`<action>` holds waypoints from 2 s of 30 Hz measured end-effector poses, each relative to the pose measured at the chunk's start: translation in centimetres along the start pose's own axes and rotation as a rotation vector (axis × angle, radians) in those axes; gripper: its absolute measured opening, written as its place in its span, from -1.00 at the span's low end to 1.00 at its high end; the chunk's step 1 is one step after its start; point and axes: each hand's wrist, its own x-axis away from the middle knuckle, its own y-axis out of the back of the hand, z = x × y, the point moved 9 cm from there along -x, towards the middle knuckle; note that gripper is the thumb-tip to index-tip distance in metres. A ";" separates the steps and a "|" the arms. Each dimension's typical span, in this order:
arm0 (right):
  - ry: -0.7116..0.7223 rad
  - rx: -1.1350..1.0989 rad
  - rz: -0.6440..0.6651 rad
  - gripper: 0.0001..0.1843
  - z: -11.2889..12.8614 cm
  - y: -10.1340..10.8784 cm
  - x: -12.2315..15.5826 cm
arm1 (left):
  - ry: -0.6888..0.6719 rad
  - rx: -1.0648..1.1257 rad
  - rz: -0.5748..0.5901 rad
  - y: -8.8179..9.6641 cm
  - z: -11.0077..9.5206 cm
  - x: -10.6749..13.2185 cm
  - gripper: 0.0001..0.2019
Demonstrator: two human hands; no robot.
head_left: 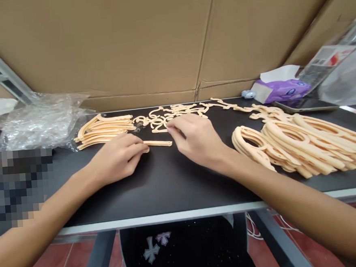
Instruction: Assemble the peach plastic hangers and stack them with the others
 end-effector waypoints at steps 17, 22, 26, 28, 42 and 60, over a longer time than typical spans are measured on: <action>-0.056 -0.488 -0.095 -0.76 0.8 -1.2 0.8 | 0.267 0.104 -0.268 2.1 -0.3 0.0 -0.75; 0.084 -0.240 0.088 -0.68 1.6 -2.7 0.9 | 0.458 0.233 -0.363 2.7 1.6 0.8 -0.82; 0.145 -0.016 0.279 -0.63 2.0 -4.2 1.2 | 0.547 0.391 -0.322 1.8 2.3 0.9 -0.83; 0.117 0.063 0.295 -0.62 1.6 -4.0 1.1 | 0.533 0.511 -0.299 1.5 2.2 0.6 -0.82; 0.133 -0.409 0.258 -0.81 3.2 -3.7 1.1 | 0.548 0.899 -0.350 1.0 2.0 0.1 -0.74; 0.127 -0.220 0.196 -0.71 2.9 -2.7 0.9 | 0.573 0.826 -0.251 0.2 2.5 0.3 -0.84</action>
